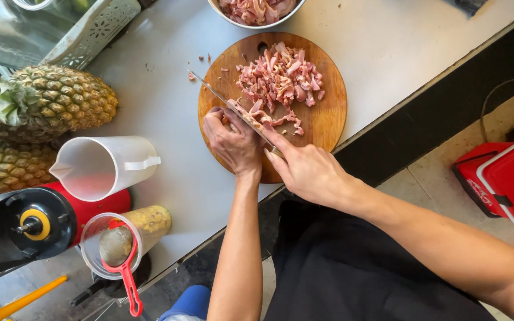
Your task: Slicing meat on a cutting board and sharpening the knife with a whetstone.
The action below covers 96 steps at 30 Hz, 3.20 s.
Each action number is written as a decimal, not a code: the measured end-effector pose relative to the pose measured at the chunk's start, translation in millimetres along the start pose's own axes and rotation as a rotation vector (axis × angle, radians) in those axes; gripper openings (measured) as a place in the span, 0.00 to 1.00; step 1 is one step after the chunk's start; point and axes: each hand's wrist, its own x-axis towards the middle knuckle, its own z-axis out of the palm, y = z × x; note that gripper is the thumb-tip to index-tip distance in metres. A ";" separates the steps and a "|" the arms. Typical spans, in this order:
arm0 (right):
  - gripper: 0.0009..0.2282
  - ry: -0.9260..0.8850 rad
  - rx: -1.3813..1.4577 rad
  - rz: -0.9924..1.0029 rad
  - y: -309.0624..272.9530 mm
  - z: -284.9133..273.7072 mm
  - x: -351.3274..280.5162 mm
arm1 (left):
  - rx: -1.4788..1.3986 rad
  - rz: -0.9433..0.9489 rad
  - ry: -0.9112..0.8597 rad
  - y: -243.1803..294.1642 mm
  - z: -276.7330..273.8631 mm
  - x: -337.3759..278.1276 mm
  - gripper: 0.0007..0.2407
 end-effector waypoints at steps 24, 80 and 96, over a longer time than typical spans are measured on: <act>0.22 0.003 0.031 0.028 2.1 0.1 -1.8 | -0.021 0.078 0.026 -2.8 -0.4 1.3 0.04; 0.20 0.116 0.126 0.144 23.7 -32.4 -54.8 | -0.116 -0.478 -0.640 1.4 -71.0 30.8 0.29; 0.20 -0.044 0.327 0.133 105.0 -26.0 -22.3 | -0.610 -1.000 -0.337 3.6 -102.0 -2.2 0.33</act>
